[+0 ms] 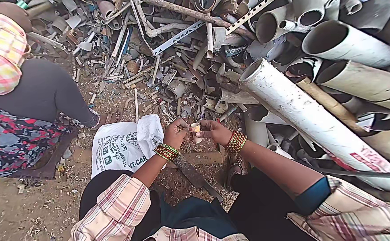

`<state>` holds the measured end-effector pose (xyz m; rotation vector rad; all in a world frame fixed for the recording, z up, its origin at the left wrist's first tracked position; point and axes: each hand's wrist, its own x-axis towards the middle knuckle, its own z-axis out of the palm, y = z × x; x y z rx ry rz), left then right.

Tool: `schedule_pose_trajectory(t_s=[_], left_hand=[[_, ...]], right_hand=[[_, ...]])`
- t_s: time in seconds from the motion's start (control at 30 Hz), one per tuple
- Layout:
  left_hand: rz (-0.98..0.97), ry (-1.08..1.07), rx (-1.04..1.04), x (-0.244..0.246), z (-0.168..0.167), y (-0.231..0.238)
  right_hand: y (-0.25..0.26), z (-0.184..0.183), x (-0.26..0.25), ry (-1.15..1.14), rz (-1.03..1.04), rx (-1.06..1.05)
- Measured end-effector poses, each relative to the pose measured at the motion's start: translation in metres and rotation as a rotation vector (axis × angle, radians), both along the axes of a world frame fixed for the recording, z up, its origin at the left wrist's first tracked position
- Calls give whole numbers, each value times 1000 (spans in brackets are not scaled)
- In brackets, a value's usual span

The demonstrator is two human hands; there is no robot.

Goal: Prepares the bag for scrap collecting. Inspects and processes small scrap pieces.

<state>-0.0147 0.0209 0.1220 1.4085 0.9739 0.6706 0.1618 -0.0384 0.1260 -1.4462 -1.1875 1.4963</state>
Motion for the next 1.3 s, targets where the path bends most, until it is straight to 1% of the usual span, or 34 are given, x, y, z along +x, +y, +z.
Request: schedule_pose_trajectory(t_s=[0.1,0.2,0.27,0.33,0.4,0.5,0.57,0.73,0.9,1.0,1.1,1.3], left_hand=[[10,-56,17,-1,-1,-1],[1,-90,56,-3,-1,-1],[-26,-75,74,-4,0,1],[-43,-30,52,-4,4,2],[-59,43,-15,-4,7,4],[-102,209,-97,-5,12,9],[-122,258,-116,-5,12,9],[-140,295,-143,-7,10,9],[-67,292,-130,-4,10,7],[-38,294,-120,-3,7,8],[-8,256,-134,0,7,4],[34,201,-154,-1,9,3]], right_hand=[[0,0,4,79,14,12],[2,-6,11,260,62,14],[4,-13,17,367,130,14],[6,-16,20,397,182,5],[6,-13,17,312,147,-15],[8,-12,7,166,-25,-75],[10,-13,3,109,-90,-86],[9,-12,-6,41,-77,-44],[10,-11,-13,49,-78,-44],[11,-12,-13,-39,-55,-20],[10,-23,-15,-103,-90,49],[8,-13,-14,-43,-83,53]])
